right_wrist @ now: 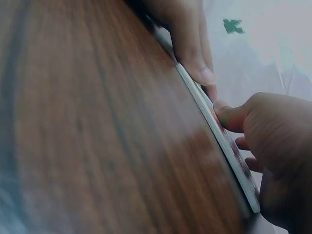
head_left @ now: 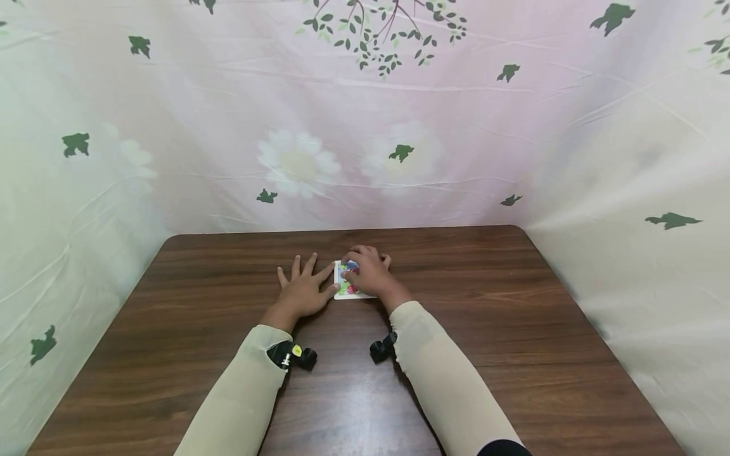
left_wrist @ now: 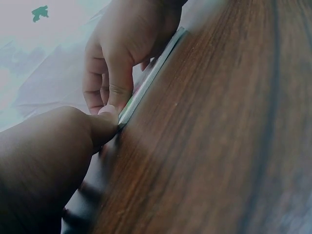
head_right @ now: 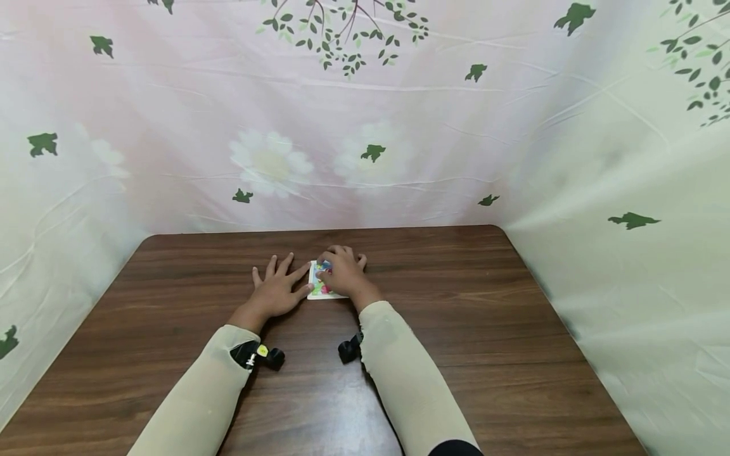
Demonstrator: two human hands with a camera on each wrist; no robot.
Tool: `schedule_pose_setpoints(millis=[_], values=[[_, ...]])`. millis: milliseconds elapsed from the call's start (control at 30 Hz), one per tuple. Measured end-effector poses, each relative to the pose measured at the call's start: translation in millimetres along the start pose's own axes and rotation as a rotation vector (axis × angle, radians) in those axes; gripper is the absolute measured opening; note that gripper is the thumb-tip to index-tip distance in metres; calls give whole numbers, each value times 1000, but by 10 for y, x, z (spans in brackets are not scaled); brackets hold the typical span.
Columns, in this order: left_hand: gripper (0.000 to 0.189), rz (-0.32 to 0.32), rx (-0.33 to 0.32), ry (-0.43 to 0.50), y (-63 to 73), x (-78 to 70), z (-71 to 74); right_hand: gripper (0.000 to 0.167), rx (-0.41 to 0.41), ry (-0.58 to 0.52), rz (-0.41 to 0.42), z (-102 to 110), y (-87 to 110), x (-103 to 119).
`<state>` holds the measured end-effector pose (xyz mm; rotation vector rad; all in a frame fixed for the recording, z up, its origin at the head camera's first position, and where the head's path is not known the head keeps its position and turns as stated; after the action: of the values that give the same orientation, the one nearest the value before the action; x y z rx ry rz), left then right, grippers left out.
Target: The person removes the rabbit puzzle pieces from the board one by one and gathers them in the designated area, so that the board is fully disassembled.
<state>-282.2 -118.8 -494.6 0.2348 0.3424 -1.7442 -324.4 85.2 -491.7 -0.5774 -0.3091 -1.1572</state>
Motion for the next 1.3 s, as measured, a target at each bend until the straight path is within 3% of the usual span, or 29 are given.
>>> schedule_pose_setpoints(millis=[533,833,1300], values=[[69,-1,7,7,-2,13,24,14,20,-39,-63,-1,-38,50],[69,-5,15,-1,-9,26,2,27,57,-7,-69,-1,-36,45],[69,2,17,-13,-3,13,5,29,52,32,-46,-3,-31,51]])
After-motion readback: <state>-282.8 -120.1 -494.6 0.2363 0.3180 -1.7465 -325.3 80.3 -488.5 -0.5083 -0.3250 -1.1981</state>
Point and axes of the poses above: each hand's wrist, its own y-axis away from the middle knuckle, its own z-axis out of the back of the hand, x = y × z, the point moved 1 cm from there along -y, towards the middle knuckle, and after that the axes turned 12 degrees about -x, right-handed, at the moved point
